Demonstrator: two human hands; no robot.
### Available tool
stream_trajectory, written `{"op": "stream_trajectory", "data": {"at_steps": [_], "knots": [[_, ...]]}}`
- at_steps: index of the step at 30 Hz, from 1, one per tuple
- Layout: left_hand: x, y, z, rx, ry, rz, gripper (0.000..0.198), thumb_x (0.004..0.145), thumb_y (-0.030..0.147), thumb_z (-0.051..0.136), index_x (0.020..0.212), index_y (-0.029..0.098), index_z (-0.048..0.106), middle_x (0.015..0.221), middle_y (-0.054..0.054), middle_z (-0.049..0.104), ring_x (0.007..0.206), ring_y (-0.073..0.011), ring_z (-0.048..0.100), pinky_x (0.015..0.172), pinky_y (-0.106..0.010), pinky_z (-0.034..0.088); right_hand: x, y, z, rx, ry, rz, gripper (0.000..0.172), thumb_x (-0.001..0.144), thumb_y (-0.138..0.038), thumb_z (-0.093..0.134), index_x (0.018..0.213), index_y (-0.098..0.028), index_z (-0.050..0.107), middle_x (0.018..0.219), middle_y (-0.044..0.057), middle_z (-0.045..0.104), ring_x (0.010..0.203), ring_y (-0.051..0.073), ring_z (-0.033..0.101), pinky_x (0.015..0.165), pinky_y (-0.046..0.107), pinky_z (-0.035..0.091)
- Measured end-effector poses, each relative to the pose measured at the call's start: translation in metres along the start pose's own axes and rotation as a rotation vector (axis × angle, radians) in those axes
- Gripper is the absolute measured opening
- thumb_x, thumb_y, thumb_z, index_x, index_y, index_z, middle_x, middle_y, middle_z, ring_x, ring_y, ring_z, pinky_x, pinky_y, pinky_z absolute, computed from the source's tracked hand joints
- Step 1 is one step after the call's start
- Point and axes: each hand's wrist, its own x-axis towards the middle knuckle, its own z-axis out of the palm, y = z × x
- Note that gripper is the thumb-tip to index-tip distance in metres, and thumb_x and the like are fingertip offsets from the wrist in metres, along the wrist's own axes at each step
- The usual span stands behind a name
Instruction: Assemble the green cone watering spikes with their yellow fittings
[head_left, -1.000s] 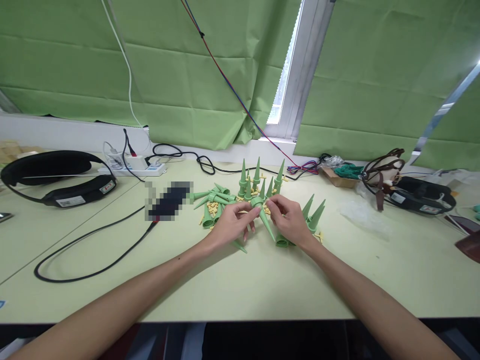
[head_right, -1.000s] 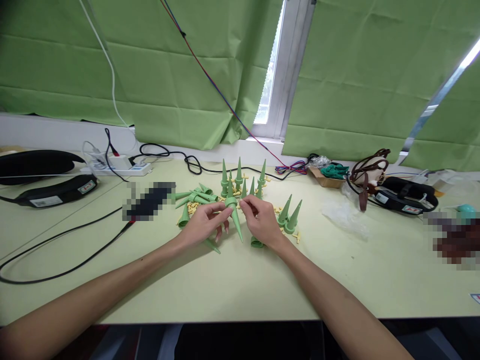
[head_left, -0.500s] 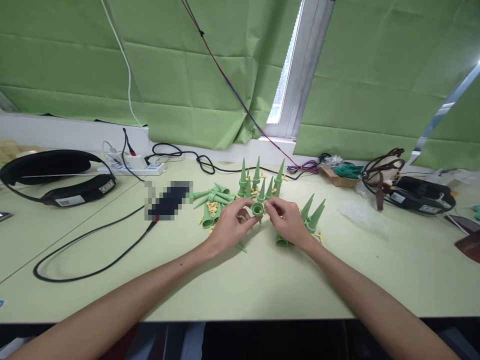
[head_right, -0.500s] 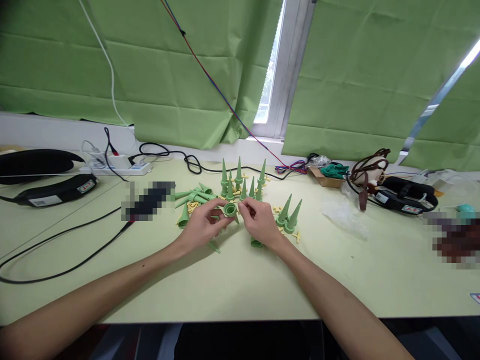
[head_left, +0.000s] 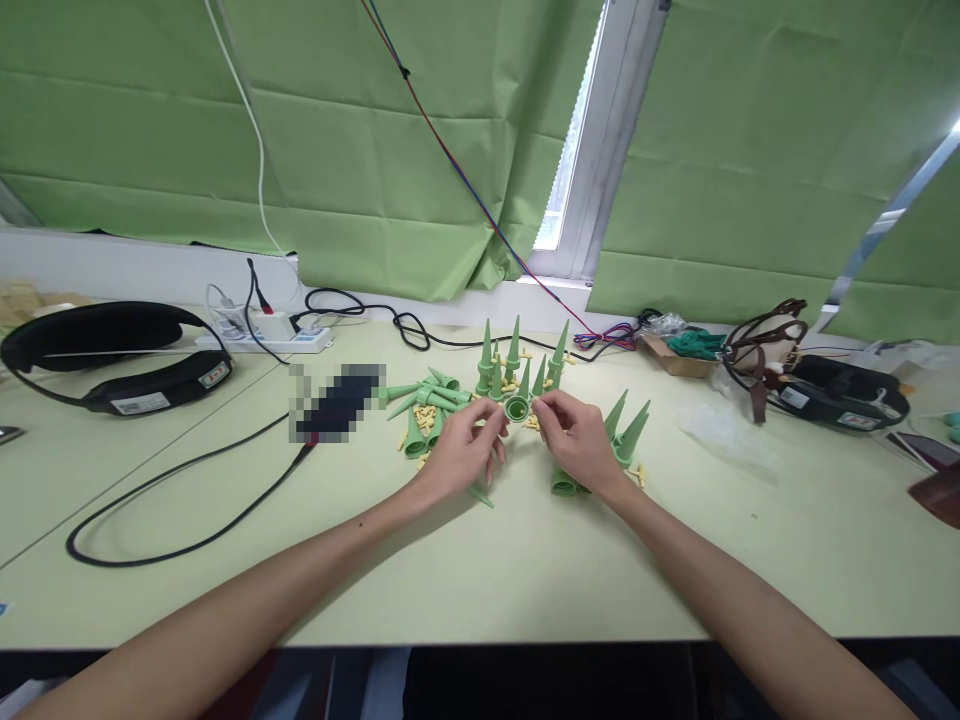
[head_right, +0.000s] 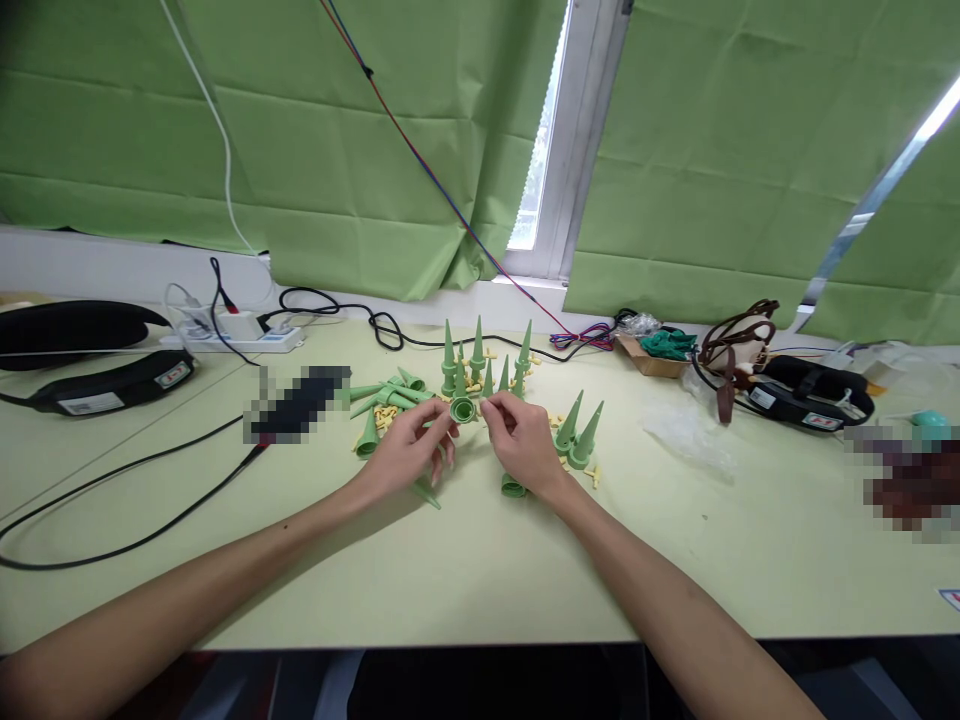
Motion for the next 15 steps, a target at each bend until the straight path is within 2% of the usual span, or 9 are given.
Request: {"op": "stream_trajectory", "data": {"at_steps": [3,6,9,12,15], "knots": [[0.0032,-0.0012,0.0001,-0.139,-0.047,-0.081,0.053,0.092,0.062,0.042,0.075,0.015,0.059,0.061,-0.003,0.059,0.044,-0.0133,0.057,0.035,-0.023,0.044,-0.0004,-0.0008,-0.0010,0.026,-0.008,-0.002,0.028,0.096,-0.039,0.048,0.078,-0.019,0.057,0.058,-0.003,0.049,0.050,0.011,0.042,0.050,0.025,0.034],[0.0040,0.0012,0.0009,-0.265,-0.100,-0.192,0.061,0.089,0.067,0.044,0.075,0.011,0.062,0.064,-0.007,0.061,0.049,-0.0157,0.060,0.034,-0.024,0.044,-0.0003,-0.0026,-0.0016,0.015,-0.040,-0.033,0.027,0.097,-0.037,0.048,0.079,-0.019,0.059,0.060,-0.002,0.052,0.052,0.011,0.044,0.053,0.025,0.037],[0.0032,0.0037,0.0018,-0.352,-0.120,-0.237,0.057,0.087,0.066,0.051,0.079,0.010,0.063,0.070,-0.009,0.064,0.051,-0.0153,0.060,0.036,-0.024,0.045,0.0000,-0.0036,-0.0018,-0.006,-0.069,-0.058,0.026,0.097,-0.035,0.048,0.080,-0.019,0.060,0.061,-0.002,0.053,0.053,0.011,0.045,0.054,0.025,0.037],[0.0029,0.0036,0.0015,-0.372,-0.114,-0.219,0.052,0.085,0.062,0.056,0.082,0.011,0.062,0.076,-0.008,0.066,0.052,-0.0144,0.061,0.037,-0.024,0.045,0.0001,-0.0033,-0.0017,-0.010,-0.077,-0.064,0.026,0.097,-0.034,0.048,0.079,-0.019,0.060,0.061,-0.002,0.052,0.054,0.011,0.044,0.054,0.025,0.036],[0.0025,0.0024,-0.0001,-0.328,-0.132,-0.185,0.048,0.086,0.060,0.057,0.086,0.012,0.062,0.067,-0.004,0.064,0.046,-0.0125,0.057,0.038,-0.024,0.045,0.0000,-0.0027,-0.0016,-0.008,-0.081,-0.058,0.027,0.097,-0.035,0.048,0.078,-0.019,0.059,0.060,-0.002,0.050,0.053,0.011,0.043,0.053,0.025,0.035]]}}
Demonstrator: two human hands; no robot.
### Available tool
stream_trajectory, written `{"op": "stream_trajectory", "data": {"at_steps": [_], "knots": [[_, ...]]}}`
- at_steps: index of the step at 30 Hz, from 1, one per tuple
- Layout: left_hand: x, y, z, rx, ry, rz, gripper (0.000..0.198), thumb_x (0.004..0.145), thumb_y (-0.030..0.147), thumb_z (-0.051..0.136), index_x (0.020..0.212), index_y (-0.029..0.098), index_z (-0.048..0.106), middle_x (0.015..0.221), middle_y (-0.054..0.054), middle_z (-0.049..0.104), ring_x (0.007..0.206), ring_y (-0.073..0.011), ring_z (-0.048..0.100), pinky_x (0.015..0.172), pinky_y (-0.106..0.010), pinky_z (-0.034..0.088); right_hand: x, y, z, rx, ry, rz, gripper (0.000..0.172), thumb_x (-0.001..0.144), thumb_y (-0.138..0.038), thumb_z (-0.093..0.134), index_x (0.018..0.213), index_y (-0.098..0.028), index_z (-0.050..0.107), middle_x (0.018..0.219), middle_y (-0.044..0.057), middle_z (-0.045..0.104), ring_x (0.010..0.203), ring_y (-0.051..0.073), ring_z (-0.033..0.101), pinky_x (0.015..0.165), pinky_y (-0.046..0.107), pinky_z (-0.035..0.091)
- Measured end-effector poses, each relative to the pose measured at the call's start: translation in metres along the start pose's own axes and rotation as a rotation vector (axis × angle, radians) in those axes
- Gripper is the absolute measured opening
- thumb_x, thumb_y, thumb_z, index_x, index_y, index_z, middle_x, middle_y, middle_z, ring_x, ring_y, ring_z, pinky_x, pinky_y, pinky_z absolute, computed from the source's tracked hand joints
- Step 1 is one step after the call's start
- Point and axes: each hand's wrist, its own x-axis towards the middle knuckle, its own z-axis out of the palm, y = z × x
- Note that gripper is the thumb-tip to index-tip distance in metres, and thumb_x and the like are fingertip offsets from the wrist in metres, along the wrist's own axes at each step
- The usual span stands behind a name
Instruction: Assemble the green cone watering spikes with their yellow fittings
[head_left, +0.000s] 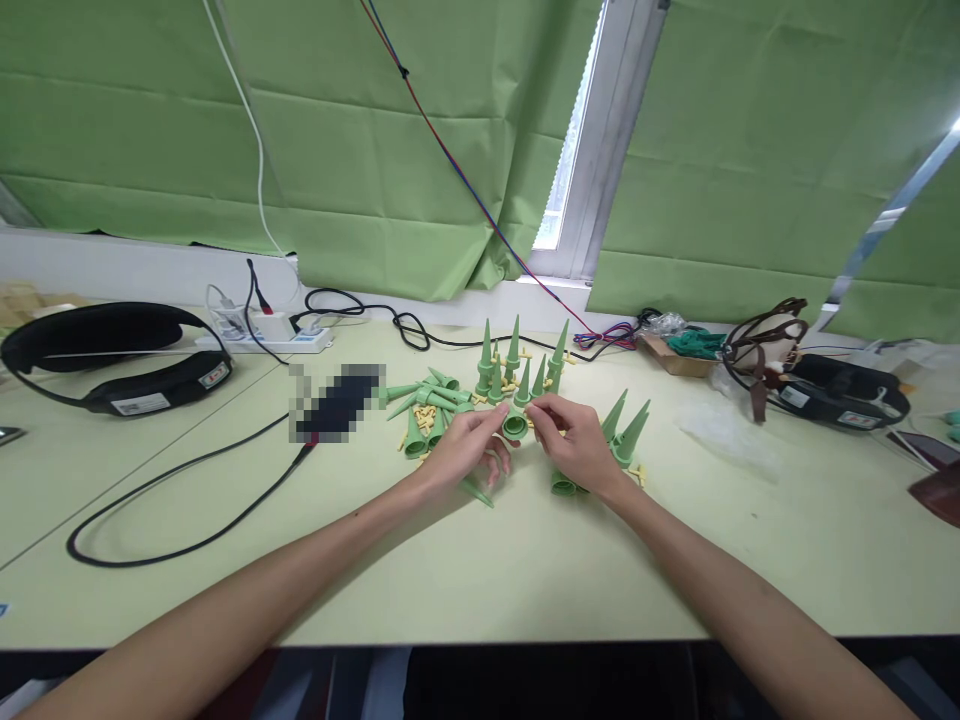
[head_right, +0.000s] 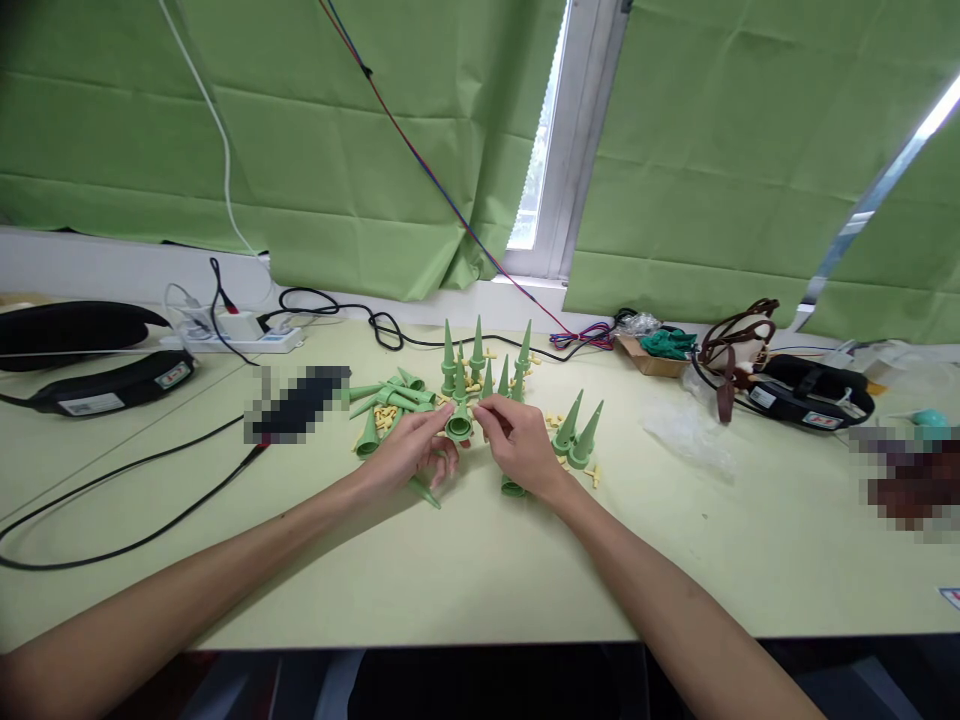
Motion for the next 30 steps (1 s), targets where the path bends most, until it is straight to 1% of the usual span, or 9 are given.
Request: {"op": "stream_trajectory", "data": {"at_steps": [4,8,12,16,18,20,22,26,30], "knots": [[-0.002,0.001,-0.001,0.106,-0.023,0.056,0.044,0.089,0.059,0.054,0.093,0.015,0.061,0.054,0.001,0.058,0.043,-0.0134,0.055,0.041,-0.024,0.044,0.000,0.000,0.000,-0.032,0.005,0.007,0.029,0.097,-0.037,0.048,0.076,-0.019,0.058,0.058,-0.003,0.047,0.052,0.011,0.040,0.053,0.026,0.033],[-0.005,0.004,0.001,0.166,-0.018,0.100,0.039,0.086,0.057,0.058,0.089,0.017,0.058,0.057,0.002,0.054,0.050,-0.0154,0.060,0.040,-0.022,0.043,0.001,0.000,0.000,-0.056,0.010,-0.002,0.030,0.096,-0.037,0.048,0.074,-0.019,0.056,0.059,-0.003,0.047,0.053,0.011,0.038,0.053,0.026,0.032],[-0.007,0.007,0.002,0.243,-0.001,0.138,0.038,0.085,0.055,0.060,0.093,0.018,0.058,0.065,0.002,0.058,0.044,-0.0114,0.054,0.039,-0.022,0.042,0.001,0.001,0.000,-0.073,0.017,-0.003,0.031,0.096,-0.037,0.048,0.072,-0.019,0.054,0.059,-0.003,0.045,0.053,0.011,0.036,0.053,0.025,0.031],[-0.009,0.006,0.002,0.394,0.046,0.184,0.034,0.087,0.051,0.059,0.097,0.019,0.057,0.061,0.003,0.056,0.043,-0.0101,0.050,0.042,-0.022,0.040,0.001,0.001,0.000,-0.077,0.014,0.002,0.031,0.096,-0.039,0.047,0.072,-0.019,0.053,0.059,-0.003,0.045,0.053,0.011,0.035,0.052,0.025,0.030],[-0.009,0.004,0.002,0.500,0.101,0.251,0.031,0.088,0.048,0.057,0.097,0.019,0.056,0.067,0.001,0.057,0.051,-0.0114,0.053,0.046,-0.022,0.042,0.001,0.001,0.000,-0.076,0.013,0.006,0.031,0.096,-0.039,0.048,0.072,-0.019,0.053,0.059,-0.003,0.045,0.053,0.011,0.035,0.052,0.025,0.030],[-0.009,0.002,0.002,0.622,0.151,0.354,0.027,0.090,0.044,0.055,0.097,0.018,0.057,0.080,-0.002,0.058,0.063,-0.0134,0.057,0.051,-0.023,0.045,0.001,0.001,0.000,-0.073,0.012,0.006,0.031,0.095,-0.038,0.048,0.072,-0.019,0.053,0.059,-0.003,0.045,0.053,0.011,0.035,0.052,0.025,0.030],[-0.009,0.000,0.002,0.723,0.171,0.443,0.023,0.092,0.040,0.054,0.098,0.018,0.058,0.091,-0.005,0.056,0.071,-0.0140,0.057,0.055,-0.023,0.046,0.001,0.002,0.000,-0.069,0.010,0.006,0.031,0.095,-0.039,0.048,0.072,-0.019,0.053,0.058,-0.003,0.044,0.052,0.011,0.035,0.051,0.025,0.030],[-0.010,-0.002,0.001,0.808,0.159,0.541,0.015,0.094,0.032,0.051,0.101,0.019,0.057,0.099,-0.005,0.054,0.070,-0.0118,0.054,0.055,-0.021,0.045,0.001,0.003,0.000,-0.059,0.008,0.009,0.029,0.095,-0.040,0.048,0.076,-0.019,0.056,0.058,-0.003,0.046,0.052,0.011,0.037,0.051,0.025,0.031],[-0.010,-0.004,0.001,0.836,0.139,0.601,0.016,0.096,0.026,0.048,0.107,0.022,0.058,0.105,-0.005,0.054,0.067,-0.0097,0.053,0.056,-0.022,0.046,0.001,0.003,0.001,-0.049,0.007,0.004,0.028,0.095,-0.040,0.049,0.080,-0.019,0.058,0.058,-0.003,0.047,0.051,0.011,0.039,0.051,0.025,0.032]]}}
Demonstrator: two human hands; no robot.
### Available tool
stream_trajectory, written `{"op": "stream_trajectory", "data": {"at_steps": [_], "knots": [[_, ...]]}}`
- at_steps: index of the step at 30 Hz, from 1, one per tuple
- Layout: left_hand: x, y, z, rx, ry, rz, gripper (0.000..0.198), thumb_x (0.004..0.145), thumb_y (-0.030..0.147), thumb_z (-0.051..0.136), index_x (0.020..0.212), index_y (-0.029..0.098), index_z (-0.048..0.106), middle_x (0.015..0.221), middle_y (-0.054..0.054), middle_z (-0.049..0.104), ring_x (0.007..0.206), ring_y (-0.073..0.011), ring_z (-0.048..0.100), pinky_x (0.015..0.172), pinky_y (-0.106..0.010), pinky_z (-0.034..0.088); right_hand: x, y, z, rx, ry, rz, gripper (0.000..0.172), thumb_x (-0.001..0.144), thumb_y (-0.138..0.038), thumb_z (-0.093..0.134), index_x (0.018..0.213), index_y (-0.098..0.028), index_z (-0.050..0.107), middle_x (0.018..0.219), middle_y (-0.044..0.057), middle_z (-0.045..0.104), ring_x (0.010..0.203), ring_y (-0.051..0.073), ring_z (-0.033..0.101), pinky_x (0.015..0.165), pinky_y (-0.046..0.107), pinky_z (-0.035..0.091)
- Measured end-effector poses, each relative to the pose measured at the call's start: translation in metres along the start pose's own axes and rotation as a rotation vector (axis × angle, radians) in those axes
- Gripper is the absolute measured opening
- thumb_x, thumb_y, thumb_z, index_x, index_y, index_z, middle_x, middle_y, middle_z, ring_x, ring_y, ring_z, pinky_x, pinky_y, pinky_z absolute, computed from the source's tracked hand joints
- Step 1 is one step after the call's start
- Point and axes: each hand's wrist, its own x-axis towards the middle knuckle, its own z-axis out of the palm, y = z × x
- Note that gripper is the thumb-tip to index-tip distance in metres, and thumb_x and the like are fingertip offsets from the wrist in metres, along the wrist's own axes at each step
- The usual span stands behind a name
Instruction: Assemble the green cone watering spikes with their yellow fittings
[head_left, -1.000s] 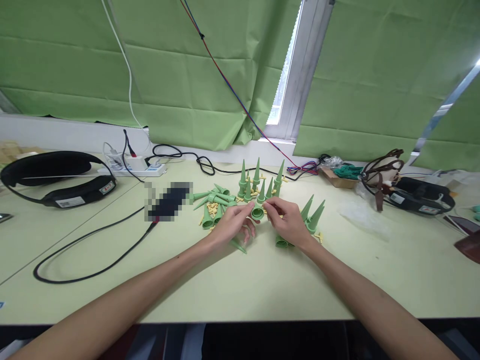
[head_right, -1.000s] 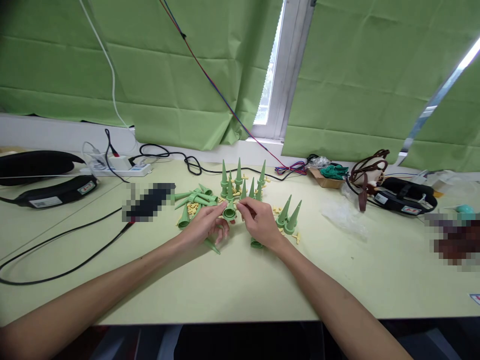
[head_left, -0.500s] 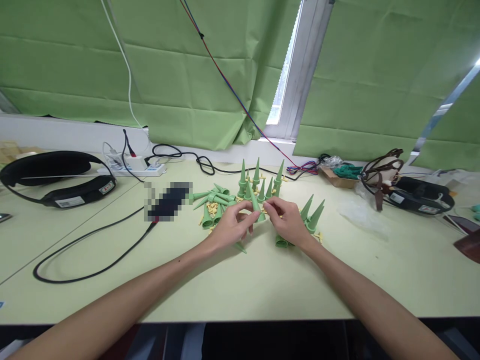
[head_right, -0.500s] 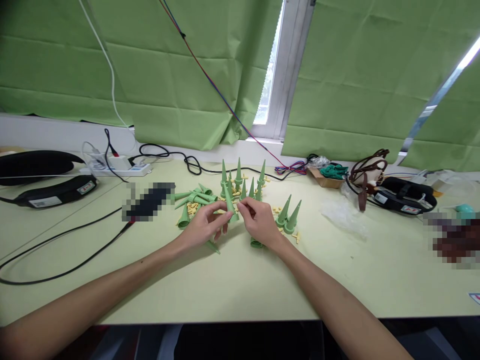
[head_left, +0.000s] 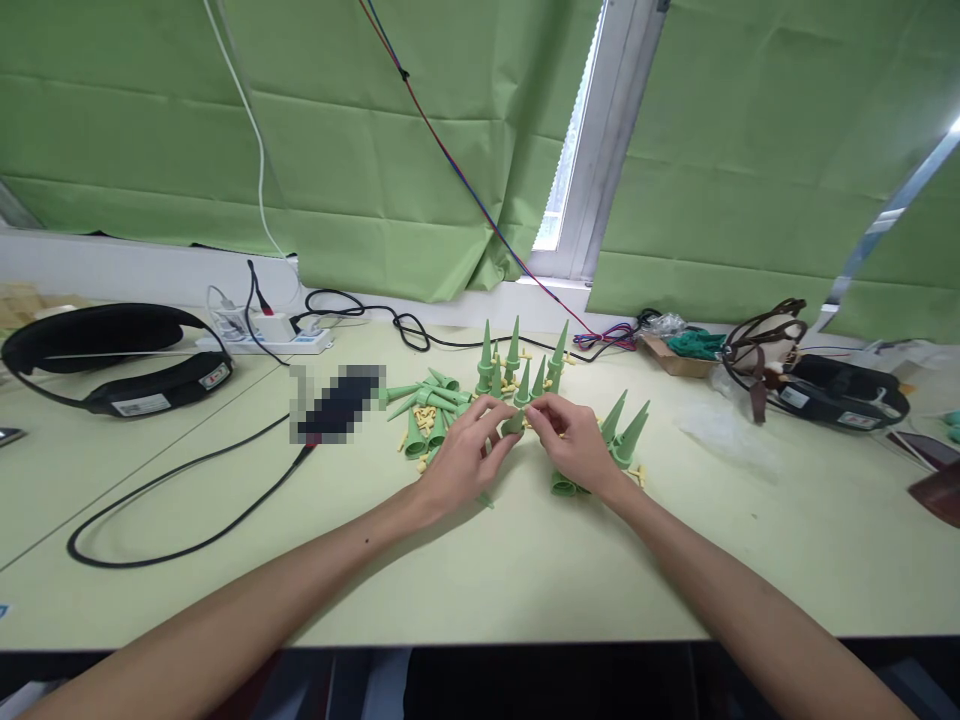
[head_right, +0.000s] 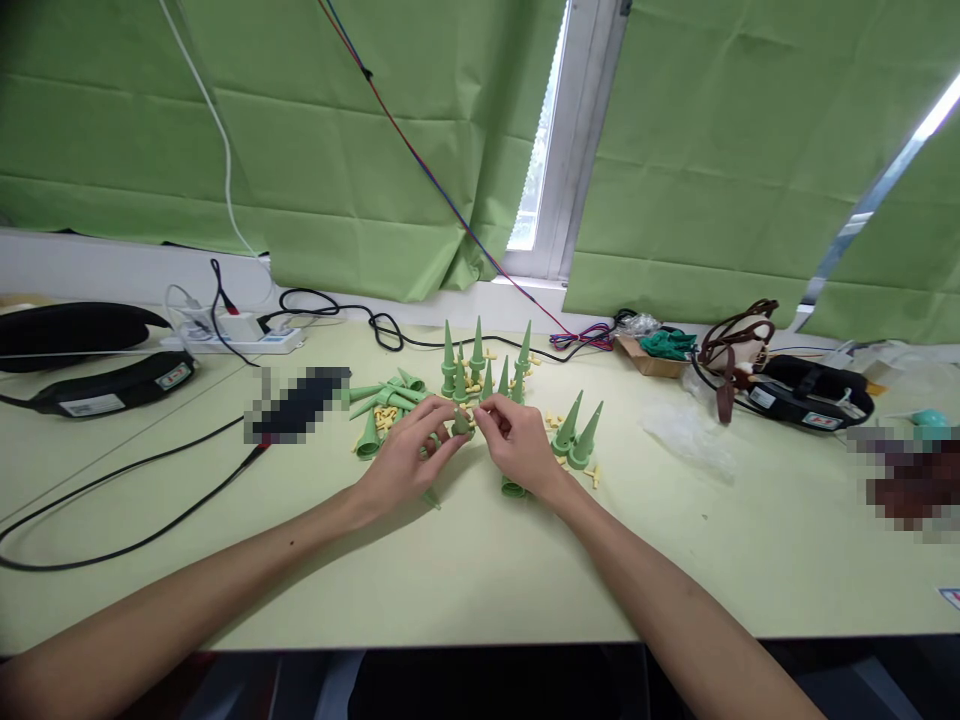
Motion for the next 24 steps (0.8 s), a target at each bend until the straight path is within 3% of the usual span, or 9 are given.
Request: {"op": "stream_trajectory", "data": {"at_steps": [15,24], "knots": [[0.0009,-0.0008,-0.0012,0.044,0.057,0.048,0.022,0.094,0.015,0.047,0.109,0.024,0.061,0.111,-0.005,0.053,0.065,-0.0080,0.051,0.060,-0.023,0.047,-0.0012,-0.0033,0.0001,0.046,-0.075,0.064,0.030,0.097,-0.040,0.047,0.077,-0.020,0.057,0.052,-0.004,0.046,0.048,0.011,0.039,0.050,0.026,0.033],[-0.0001,0.0027,0.0013,-0.054,0.092,-0.011,0.026,0.092,0.018,0.050,0.117,0.024,0.056,0.117,-0.008,0.049,0.083,-0.0127,0.060,0.065,-0.024,0.055,-0.0014,-0.0033,-0.0003,0.028,-0.061,0.059,0.037,0.099,-0.039,0.043,0.067,-0.021,0.046,0.051,-0.005,0.044,0.048,0.011,0.038,0.052,0.026,0.032]]}}
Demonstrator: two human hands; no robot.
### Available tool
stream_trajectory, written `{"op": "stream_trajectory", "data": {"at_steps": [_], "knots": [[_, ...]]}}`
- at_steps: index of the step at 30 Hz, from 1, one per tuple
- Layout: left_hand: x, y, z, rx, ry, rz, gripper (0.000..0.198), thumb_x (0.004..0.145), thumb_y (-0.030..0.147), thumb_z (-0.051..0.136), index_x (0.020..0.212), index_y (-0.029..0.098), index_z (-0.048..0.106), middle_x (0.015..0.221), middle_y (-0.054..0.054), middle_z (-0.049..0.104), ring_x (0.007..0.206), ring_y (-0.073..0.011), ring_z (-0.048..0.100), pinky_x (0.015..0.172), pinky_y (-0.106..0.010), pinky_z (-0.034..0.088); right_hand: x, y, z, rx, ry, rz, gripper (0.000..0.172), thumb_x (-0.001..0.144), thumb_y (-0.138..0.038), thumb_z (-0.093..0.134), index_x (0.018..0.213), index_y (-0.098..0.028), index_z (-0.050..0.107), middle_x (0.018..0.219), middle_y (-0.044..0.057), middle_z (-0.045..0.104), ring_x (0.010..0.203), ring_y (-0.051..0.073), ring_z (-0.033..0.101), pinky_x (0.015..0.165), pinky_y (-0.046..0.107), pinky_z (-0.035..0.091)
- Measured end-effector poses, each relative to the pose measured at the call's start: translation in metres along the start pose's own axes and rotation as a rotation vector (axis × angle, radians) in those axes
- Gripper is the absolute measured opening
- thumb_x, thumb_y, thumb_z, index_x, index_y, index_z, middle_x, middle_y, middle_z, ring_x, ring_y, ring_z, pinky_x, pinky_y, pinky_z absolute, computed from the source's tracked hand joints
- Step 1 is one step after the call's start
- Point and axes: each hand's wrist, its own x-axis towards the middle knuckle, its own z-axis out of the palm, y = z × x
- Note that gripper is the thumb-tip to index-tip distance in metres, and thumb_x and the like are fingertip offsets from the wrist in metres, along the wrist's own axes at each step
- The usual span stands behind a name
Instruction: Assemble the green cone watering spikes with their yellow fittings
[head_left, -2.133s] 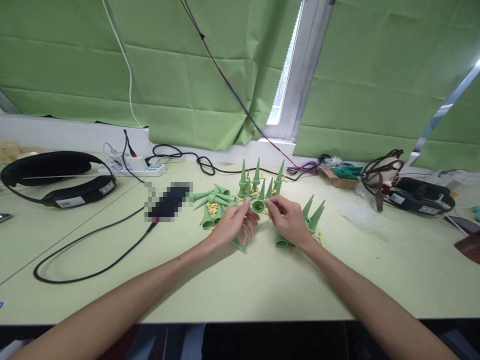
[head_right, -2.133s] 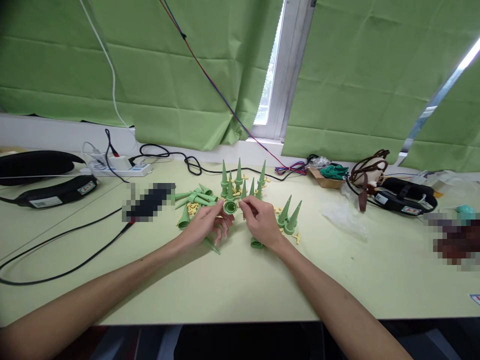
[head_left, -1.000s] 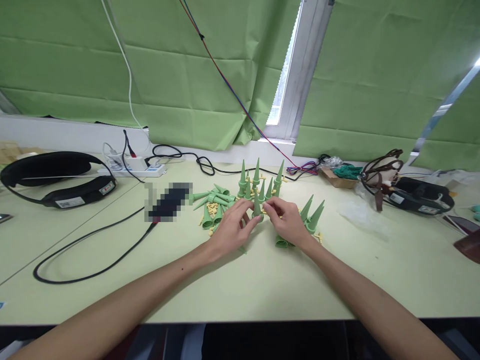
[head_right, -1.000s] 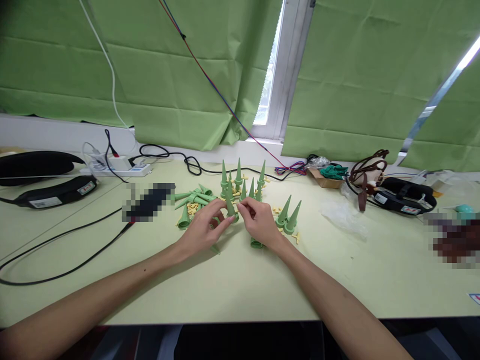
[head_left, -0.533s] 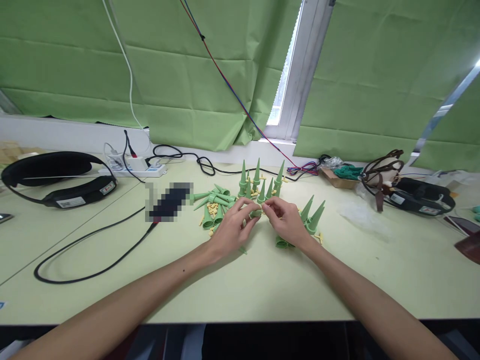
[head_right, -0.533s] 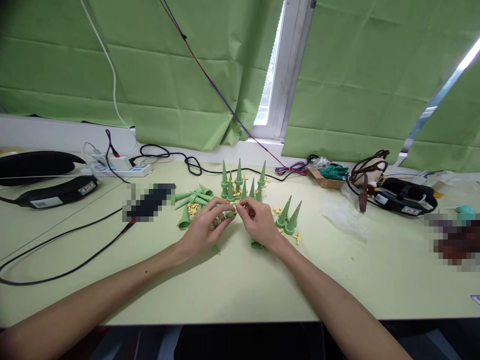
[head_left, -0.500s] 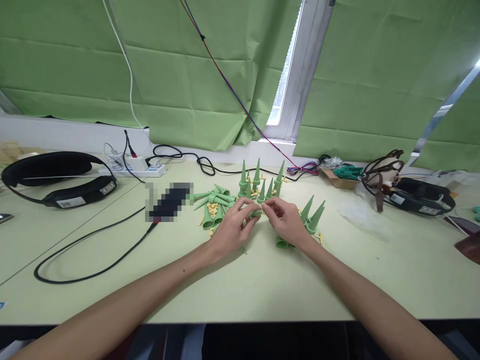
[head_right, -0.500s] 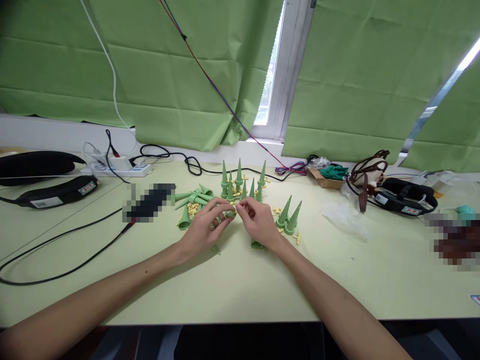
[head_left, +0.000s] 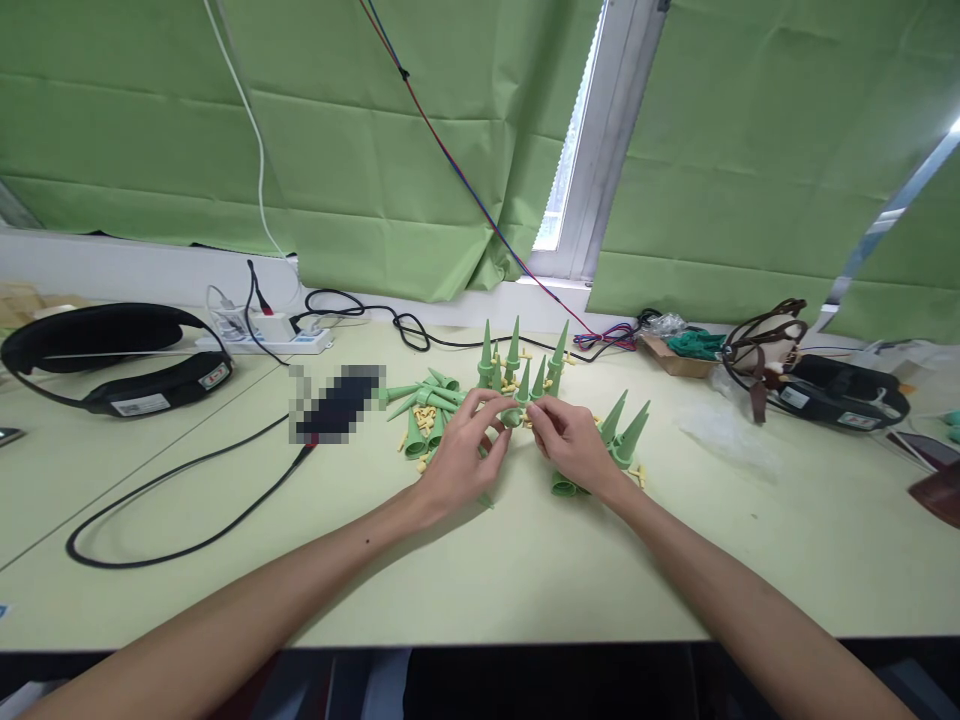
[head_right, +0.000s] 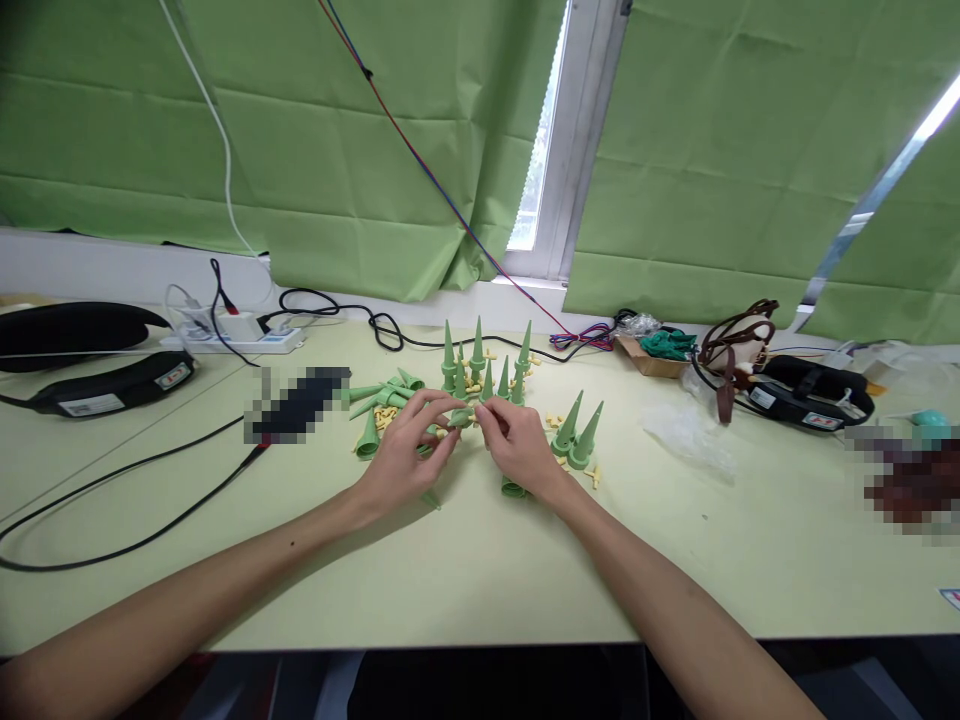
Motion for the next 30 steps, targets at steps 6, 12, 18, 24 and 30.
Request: {"op": "stream_trajectory", "data": {"at_steps": [6,12,18,24,30], "knots": [[0.006,-0.001,-0.001,-0.231,0.092,-0.230,0.020,0.092,0.037,0.054,0.104,0.021,0.051,0.102,-0.005,0.056,0.075,-0.0137,0.061,0.057,-0.023,0.052,0.000,0.001,0.000,0.026,0.081,0.012,0.034,0.099,-0.039,0.045,0.070,-0.020,0.049,0.054,-0.004,0.045,0.048,0.010,0.040,0.052,0.025,0.033],[0.011,-0.005,-0.002,-0.431,-0.102,-0.425,0.053,0.093,0.058,0.044,0.066,0.014,0.059,0.066,-0.004,0.059,0.059,-0.0143,0.057,0.056,-0.027,0.048,-0.001,0.000,0.000,0.041,0.076,-0.023,0.030,0.098,-0.036,0.046,0.074,-0.019,0.052,0.056,-0.004,0.047,0.049,0.010,0.041,0.053,0.025,0.035],[0.010,-0.002,-0.004,-0.378,-0.156,-0.414,0.050,0.090,0.059,0.049,0.068,0.015,0.058,0.064,0.000,0.059,0.055,-0.0123,0.056,0.059,-0.026,0.047,0.000,-0.002,-0.001,0.023,0.037,-0.036,0.029,0.098,-0.035,0.046,0.076,-0.019,0.055,0.055,-0.004,0.046,0.049,0.010,0.040,0.053,0.025,0.034],[0.009,0.004,-0.005,-0.320,-0.143,-0.377,0.039,0.087,0.051,0.060,0.069,0.017,0.053,0.063,0.002,0.055,0.053,-0.0108,0.054,0.054,-0.024,0.044,-0.001,0.001,-0.001,0.020,0.046,-0.031,0.029,0.098,-0.036,0.045,0.074,-0.020,0.051,0.054,-0.005,0.043,0.049,0.010,0.038,0.052,0.025,0.032],[0.006,-0.002,-0.001,-0.219,-0.047,-0.311,0.029,0.082,0.044,0.068,0.086,0.017,0.059,0.080,-0.001,0.060,0.072,-0.0149,0.060,0.061,-0.026,0.050,0.000,0.001,0.000,-0.011,0.044,-0.040,0.033,0.098,-0.035,0.045,0.068,-0.020,0.045,0.054,-0.005,0.040,0.050,0.010,0.035,0.052,0.026,0.029]]}}
